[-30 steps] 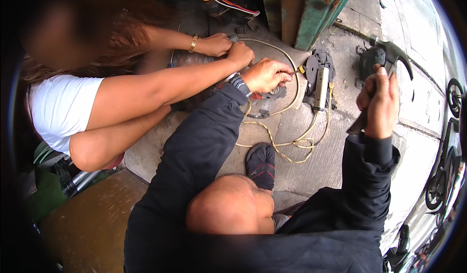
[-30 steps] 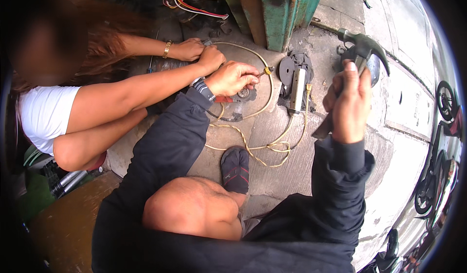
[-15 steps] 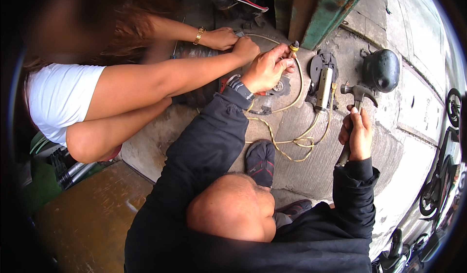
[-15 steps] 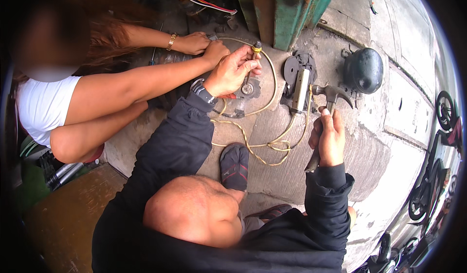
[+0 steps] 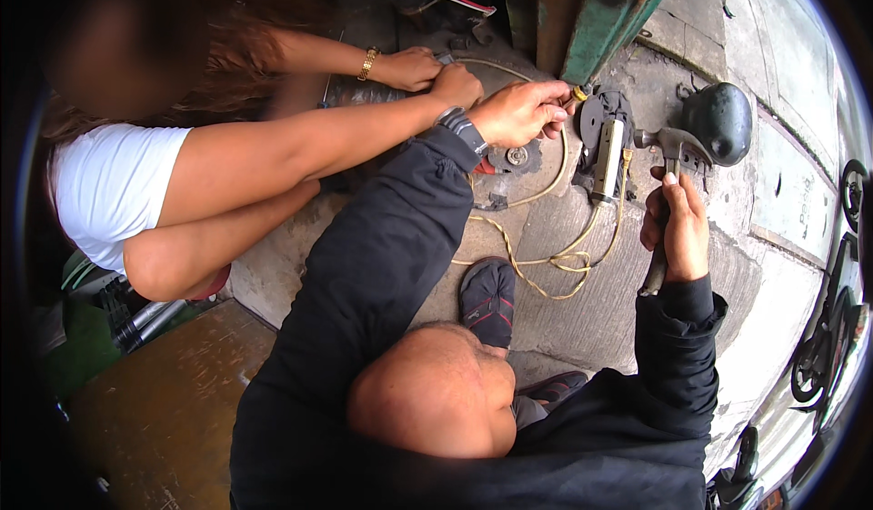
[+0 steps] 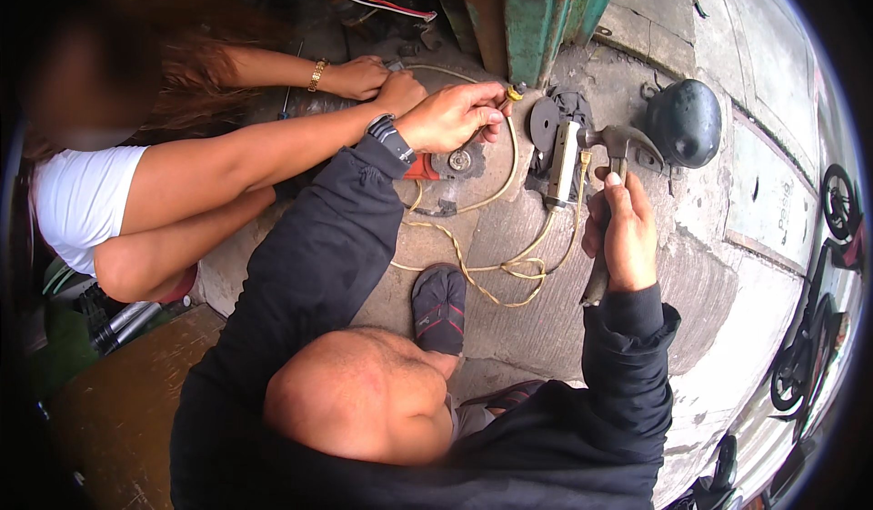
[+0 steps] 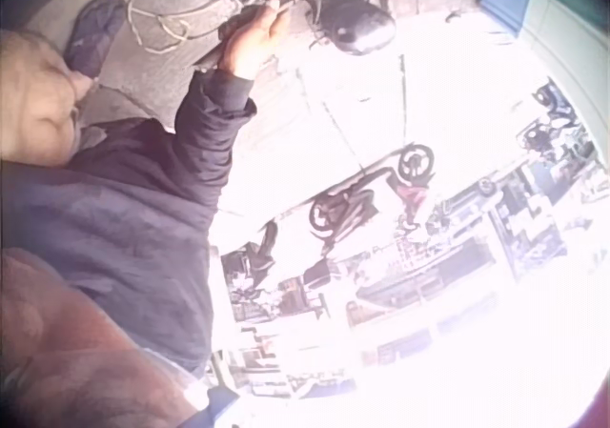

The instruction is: The person disassembles metal motor components by hand, using a hammer to strike a part held by an assistant. The person also handles a cloth and a pair of pliers during the process.

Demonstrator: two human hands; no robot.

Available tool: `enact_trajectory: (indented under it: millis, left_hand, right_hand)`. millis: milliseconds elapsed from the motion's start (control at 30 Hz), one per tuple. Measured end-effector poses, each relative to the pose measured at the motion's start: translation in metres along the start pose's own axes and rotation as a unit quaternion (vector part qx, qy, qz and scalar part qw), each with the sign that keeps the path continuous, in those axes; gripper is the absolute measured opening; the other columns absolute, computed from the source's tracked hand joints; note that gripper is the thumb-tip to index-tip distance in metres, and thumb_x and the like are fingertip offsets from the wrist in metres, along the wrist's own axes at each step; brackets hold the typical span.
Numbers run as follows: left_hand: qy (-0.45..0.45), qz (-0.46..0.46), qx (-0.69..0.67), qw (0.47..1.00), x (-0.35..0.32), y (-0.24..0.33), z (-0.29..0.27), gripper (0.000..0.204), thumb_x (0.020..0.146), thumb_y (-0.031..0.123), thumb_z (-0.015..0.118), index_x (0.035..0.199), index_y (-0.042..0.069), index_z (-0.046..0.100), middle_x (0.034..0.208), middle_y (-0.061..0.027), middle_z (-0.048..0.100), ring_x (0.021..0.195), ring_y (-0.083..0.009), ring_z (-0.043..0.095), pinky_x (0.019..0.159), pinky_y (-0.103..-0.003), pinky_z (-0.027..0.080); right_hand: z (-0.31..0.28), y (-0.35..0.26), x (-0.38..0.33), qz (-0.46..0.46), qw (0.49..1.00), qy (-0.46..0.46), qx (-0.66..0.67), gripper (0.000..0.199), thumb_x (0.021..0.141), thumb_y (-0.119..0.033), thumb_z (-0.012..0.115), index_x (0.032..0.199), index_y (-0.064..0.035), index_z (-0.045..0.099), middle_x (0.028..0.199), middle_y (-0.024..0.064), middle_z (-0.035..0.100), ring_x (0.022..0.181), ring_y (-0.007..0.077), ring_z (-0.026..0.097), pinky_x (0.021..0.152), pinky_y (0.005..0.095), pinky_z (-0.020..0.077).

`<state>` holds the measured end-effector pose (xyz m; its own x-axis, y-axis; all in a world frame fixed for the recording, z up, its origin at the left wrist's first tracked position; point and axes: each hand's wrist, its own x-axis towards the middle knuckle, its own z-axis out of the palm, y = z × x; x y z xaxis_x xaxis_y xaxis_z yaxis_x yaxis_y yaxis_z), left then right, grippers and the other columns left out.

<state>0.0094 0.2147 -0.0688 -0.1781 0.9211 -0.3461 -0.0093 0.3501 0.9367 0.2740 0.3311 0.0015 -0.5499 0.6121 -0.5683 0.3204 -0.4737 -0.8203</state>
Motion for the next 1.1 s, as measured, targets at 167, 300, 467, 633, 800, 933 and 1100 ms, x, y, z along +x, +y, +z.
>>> enact_trajectory:
  millis: [167,300,467,633,800,933,1100]
  left_hand:
    - [0.000,-0.012,0.009,1.000,-0.003,0.002,0.001,0.011,0.103,0.008,0.052,0.107,0.001,0.059,0.089,-0.0005,0.062,0.081,-0.0071,0.063,0.076,-0.026,0.056]
    - [0.009,-0.019,0.023,1.000,-0.006,0.007,0.001,0.013,0.102,0.009,0.054,0.109,0.000,0.060,0.089,-0.0015,0.065,0.080,-0.0079,0.064,0.075,-0.027,0.056]
    - [-0.016,0.021,0.095,0.995,-0.005,0.012,0.004,0.013,0.102,0.009,0.054,0.108,-0.001,0.060,0.086,-0.0036,0.066,0.078,-0.0097,0.066,0.074,-0.028,0.056]
    - [-0.024,0.034,0.088,0.995,-0.005,0.003,0.000,0.012,0.102,0.009,0.054,0.109,0.001,0.060,0.085,-0.0043,0.067,0.079,-0.0106,0.067,0.075,-0.030,0.056]
    - [-0.016,0.034,0.110,0.993,-0.003,0.003,0.001,0.012,0.102,0.008,0.054,0.109,0.001,0.060,0.084,-0.0040,0.067,0.076,-0.0104,0.065,0.073,-0.030,0.055]
    - [-0.011,0.051,0.131,0.990,-0.003,0.003,0.002,0.012,0.102,0.007,0.053,0.108,0.001,0.061,0.084,-0.0042,0.066,0.074,-0.0110,0.063,0.072,-0.030,0.054]
    - [-0.015,0.052,0.130,0.990,-0.004,-0.002,0.001,0.011,0.101,0.006,0.054,0.106,0.000,0.060,0.081,-0.0057,0.065,0.073,-0.0117,0.062,0.071,-0.031,0.053]
  right_hand:
    - [0.008,-0.033,0.012,-0.041,0.999,-0.023,-0.017,0.031,0.106,-0.029,0.046,0.120,-0.0033,0.056,0.072,0.0006,0.048,0.047,0.0084,0.042,0.041,0.0251,0.0352]
    - [0.014,-0.059,0.017,-0.068,0.996,-0.019,-0.047,0.031,0.107,-0.030,0.046,0.120,-0.0036,0.056,0.074,0.0023,0.050,0.047,0.0096,0.043,0.042,0.0248,0.0361]
    - [0.011,-0.095,0.013,-0.201,0.979,0.015,-0.013,0.034,0.107,-0.030,0.046,0.128,-0.0046,0.054,0.076,0.0040,0.053,0.048,0.0088,0.045,0.043,0.0230,0.0371]
    - [0.018,-0.094,0.000,-0.128,0.987,0.009,-0.098,0.035,0.107,-0.030,0.049,0.129,-0.0044,0.058,0.072,-0.0007,0.051,0.045,0.0042,0.040,0.041,0.0203,0.0323]
    - [0.028,-0.063,0.003,-0.101,0.990,-0.011,-0.099,0.033,0.109,-0.027,0.046,0.130,-0.0038,0.056,0.067,-0.0030,0.044,0.044,0.0035,0.036,0.039,0.0206,0.0291]
    - [0.037,-0.044,0.013,-0.101,0.992,-0.033,-0.075,0.027,0.109,-0.028,0.047,0.122,-0.0058,0.054,0.067,-0.0039,0.046,0.044,0.0034,0.038,0.038,0.0209,0.0298]
    - [0.023,-0.073,0.020,-0.013,0.992,-0.078,-0.098,0.022,0.107,-0.026,0.048,0.114,-0.0064,0.054,0.071,-0.0001,0.050,0.044,0.0071,0.041,0.038,0.0245,0.0336]
